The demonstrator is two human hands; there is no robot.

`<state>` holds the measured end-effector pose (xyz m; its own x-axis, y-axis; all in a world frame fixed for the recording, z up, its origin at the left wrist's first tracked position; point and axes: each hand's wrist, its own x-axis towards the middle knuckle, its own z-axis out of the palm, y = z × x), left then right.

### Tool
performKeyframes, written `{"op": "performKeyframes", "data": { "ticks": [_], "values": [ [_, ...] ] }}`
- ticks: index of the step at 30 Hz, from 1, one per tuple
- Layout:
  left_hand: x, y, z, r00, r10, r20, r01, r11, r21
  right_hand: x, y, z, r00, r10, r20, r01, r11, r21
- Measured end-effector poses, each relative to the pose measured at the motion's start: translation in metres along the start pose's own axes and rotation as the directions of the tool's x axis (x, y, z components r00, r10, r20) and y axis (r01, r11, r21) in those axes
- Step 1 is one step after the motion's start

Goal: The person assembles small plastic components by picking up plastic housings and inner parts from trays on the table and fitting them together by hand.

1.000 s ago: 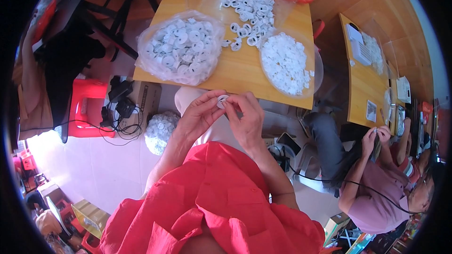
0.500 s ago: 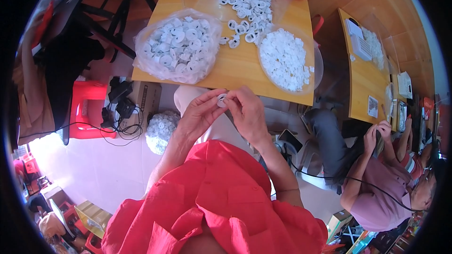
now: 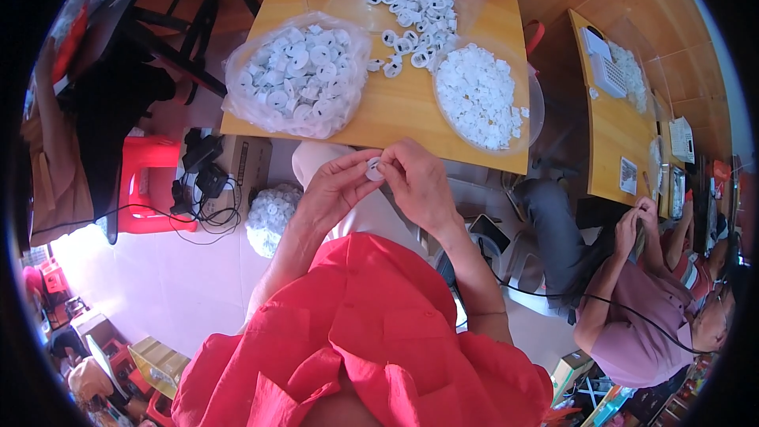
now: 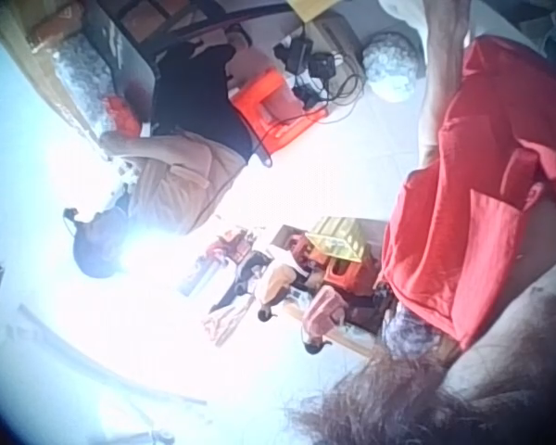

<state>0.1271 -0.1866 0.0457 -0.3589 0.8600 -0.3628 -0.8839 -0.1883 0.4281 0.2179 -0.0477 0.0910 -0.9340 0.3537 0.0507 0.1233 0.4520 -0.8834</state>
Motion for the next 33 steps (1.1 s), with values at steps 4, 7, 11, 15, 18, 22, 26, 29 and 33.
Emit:
{"op": "performKeyframes", "data": {
  "ticks": [4, 7, 11, 15, 18, 22, 26, 29, 33],
  "values": [
    [-0.001, 0.002, 0.003, 0.999, 0.017, -0.049, -0.016, 1.0, 0.025, -0.001, -0.001, 0.001, 0.994, -0.089, -0.062, 0.081, 0.988, -0.129],
    [-0.002, 0.002, 0.003, 0.998, 0.012, -0.057, -0.012, 1.0, 0.01, -0.001, 0.002, 0.002, 0.996, -0.077, -0.045, 0.073, 0.992, -0.102],
    [-0.002, 0.0, 0.003, 0.999, 0.003, -0.053, -0.003, 1.0, -0.007, -0.001, 0.003, 0.003, 0.998, -0.036, -0.052, 0.033, 0.998, -0.058],
    [-0.001, -0.001, -0.001, 0.999, -0.006, -0.043, 0.007, 1.0, 0.019, -0.002, 0.002, 0.001, 0.999, -0.018, -0.035, 0.016, 0.998, -0.066],
    [-0.001, -0.002, -0.002, 0.999, -0.009, -0.05, 0.01, 0.999, 0.032, 0.0, 0.002, 0.0, 0.999, -0.037, -0.001, 0.037, 0.996, -0.084],
    [-0.002, -0.001, 0.002, 0.999, -0.016, -0.047, 0.018, 0.999, 0.036, 0.0, 0.009, -0.002, 0.999, 0.02, 0.027, -0.019, 1.0, -0.014],
    [0.0, 0.0, 0.002, 0.999, -0.03, -0.029, 0.03, 0.999, 0.023, 0.0, 0.007, -0.003, 0.999, 0.03, 0.02, -0.03, 0.999, -0.022],
    [-0.001, -0.001, 0.001, 0.999, -0.021, -0.033, 0.022, 0.999, 0.024, 0.001, 0.006, -0.002, 1.0, -0.002, 0.023, 0.003, 0.999, -0.043],
    [-0.002, -0.002, 0.002, 0.999, -0.015, -0.05, 0.016, 0.999, 0.035, 0.0, 0.004, 0.0, 1.0, -0.025, 0.003, 0.026, 0.995, -0.094]
  ]
}}
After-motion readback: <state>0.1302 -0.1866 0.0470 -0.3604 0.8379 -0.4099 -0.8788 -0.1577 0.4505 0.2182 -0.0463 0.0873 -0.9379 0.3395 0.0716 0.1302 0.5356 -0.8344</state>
